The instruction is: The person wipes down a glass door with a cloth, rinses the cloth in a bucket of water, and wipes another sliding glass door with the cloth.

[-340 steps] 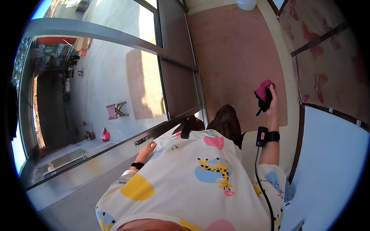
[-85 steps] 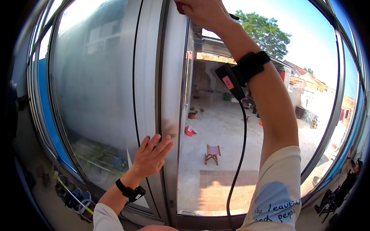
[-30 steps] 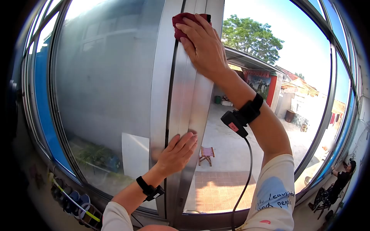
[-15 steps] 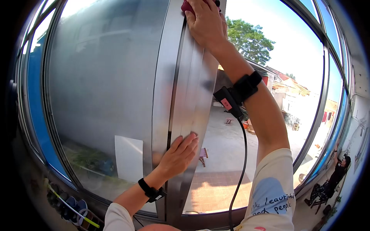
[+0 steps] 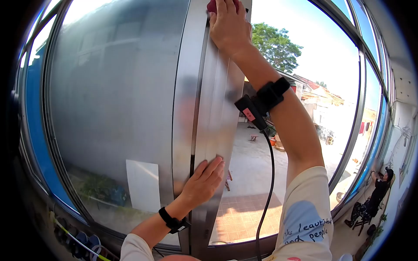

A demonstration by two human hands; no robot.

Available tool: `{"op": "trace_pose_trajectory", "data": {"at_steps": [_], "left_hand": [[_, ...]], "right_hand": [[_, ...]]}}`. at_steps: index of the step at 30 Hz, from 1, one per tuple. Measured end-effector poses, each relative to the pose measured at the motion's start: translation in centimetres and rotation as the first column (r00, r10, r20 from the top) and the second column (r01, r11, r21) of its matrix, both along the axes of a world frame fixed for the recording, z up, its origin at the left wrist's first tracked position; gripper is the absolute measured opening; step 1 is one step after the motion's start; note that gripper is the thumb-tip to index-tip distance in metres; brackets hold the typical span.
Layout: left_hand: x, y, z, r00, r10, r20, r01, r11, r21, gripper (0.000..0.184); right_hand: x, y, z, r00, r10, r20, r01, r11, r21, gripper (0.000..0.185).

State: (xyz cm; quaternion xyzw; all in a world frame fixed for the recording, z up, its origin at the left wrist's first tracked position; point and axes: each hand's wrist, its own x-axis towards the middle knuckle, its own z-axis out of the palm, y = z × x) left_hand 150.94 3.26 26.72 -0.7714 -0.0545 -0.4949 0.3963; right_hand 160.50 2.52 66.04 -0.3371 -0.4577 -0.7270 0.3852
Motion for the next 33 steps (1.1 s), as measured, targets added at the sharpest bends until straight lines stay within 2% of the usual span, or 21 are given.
{"op": "trace_pose_trajectory", "data": {"at_steps": [1, 3, 5, 6, 9, 11, 13, 15, 16, 17, 19, 21, 23, 25, 26, 27, 28, 31, 33], "left_hand": [[0.0, 0.0, 0.0, 1.0, -0.014, 0.002, 0.014, 1.0, -0.017, 0.024], [-0.2, -0.1, -0.1, 1.0, -0.008, -0.008, 0.008, 1.0, -0.019, 0.024], [-0.3, -0.1, 0.0, 1.0, 0.004, 0.001, -0.004, 1.0, -0.022, 0.024], [-0.2, -0.2, 0.0, 1.0, 0.001, 0.009, -0.001, 1.0, -0.02, 0.024], [-0.5, -0.2, 0.0, 1.0, 0.009, 0.004, -0.009, 1.0, -0.015, 0.024], [-0.5, -0.1, 0.0, 1.0, 0.013, -0.007, -0.013, 1.0, -0.011, 0.024], [-0.2, 0.2, -0.3, 0.999, 0.016, 0.032, -0.017, 0.999, 0.033, 0.03], [-0.2, 0.0, 0.0, 0.999, -0.012, 0.036, 0.011, 1.0, 0.019, 0.03], [-0.3, 0.0, -0.2, 0.999, -0.028, 0.038, 0.028, 1.0, -0.007, 0.03], [-0.3, 0.0, -0.1, 0.999, -0.028, 0.038, 0.028, 1.0, -0.007, 0.03], [-0.4, -0.2, -0.1, 0.999, -0.042, 0.013, 0.043, 0.999, -0.032, 0.03], [-0.4, 0.0, -0.2, 0.999, -0.042, 0.018, 0.042, 0.999, -0.027, 0.03], [-0.3, 0.1, -0.3, 0.999, -0.044, 0.025, 0.045, 0.999, -0.022, 0.03], [-0.3, 0.0, -0.3, 0.999, -0.016, 0.035, 0.017, 1.0, -0.024, 0.022], [-0.3, 0.0, -0.1, 0.999, -0.016, 0.035, 0.017, 1.0, -0.024, 0.022], [-0.5, 0.0, 0.1, 1.0, -0.002, 0.004, 0.002, 1.0, -0.028, 0.022], [-0.6, -0.1, -0.2, 0.999, 0.011, -0.03, -0.012, 0.999, -0.042, 0.022], [-0.3, 0.1, -0.3, 0.999, -0.027, 0.019, 0.028, 0.999, -0.018, 0.021], [-0.3, 0.0, -0.3, 1.0, -0.02, 0.012, 0.02, 1.0, -0.023, 0.021]], "right_hand": [[0.1, 0.1, 2.2, 1.0, 0.003, -0.001, -0.003, 1.0, -0.005, 0.046], [-0.1, -0.9, 6.0, 0.99, 0.099, -0.105, -0.115, 0.981, -0.159, 0.044], [-0.2, -1.3, 7.9, 0.988, 0.07, -0.14, -0.087, 0.989, -0.122, 0.041], [-0.4, -1.6, 7.8, 0.978, 0.101, -0.182, -0.131, 0.978, -0.16, 0.039], [-0.1, -1.6, 4.6, 0.988, 0.12, -0.102, -0.136, 0.976, -0.168, 0.04], [-2.1, -3.0, -1.5, 0.97, 0.156, -0.186, -0.194, 0.959, -0.208, 0.04], [-0.1, -2.6, -3.0, 0.982, 0.057, -0.181, -0.102, 0.963, -0.249, 0.036], [0.6, -1.9, -7.9, 0.99, 0.144, 0.002, -0.143, 0.983, -0.117, 0.038], [0.8, -1.3, -8.0, 0.988, 0.153, -0.005, -0.153, 0.982, -0.114, 0.04], [0.9, -1.0, -7.0, 0.988, 0.153, -0.005, -0.153, 0.982, -0.114, 0.04], [1.2, 0.3, -4.2, 0.964, 0.215, 0.155, -0.211, 0.976, -0.047, 0.041], [1.0, 0.7, -2.2, 0.972, 0.199, 0.128, -0.187, 0.978, -0.097, 0.04], [-0.9, 0.5, 1.0, 0.989, 0.085, 0.123, -0.103, 0.984, 0.144, 0.037], [-1.2, 0.9, 0.4, 0.984, 0.105, 0.143, -0.116, 0.991, 0.069, 0.037], [-1.0, 1.0, -0.2, 0.981, 0.121, 0.154, -0.123, 0.992, 0.002, 0.037], [-0.9, 0.5, -2.0, 0.983, 0.062, 0.173, -0.055, 0.997, -0.048, 0.038], [-0.5, 0.1, -4.9, 0.981, 0.004, 0.192, 0.017, 0.994, -0.108, 0.039], [-1.4, -1.7, -12.7, 0.973, 0.005, 0.233, 0.053, 0.968, -0.245, 0.035], [-1.2, -1.7, -12.9, 0.973, -0.022, 0.229, 0.079, 0.966, -0.244, 0.035]]}}
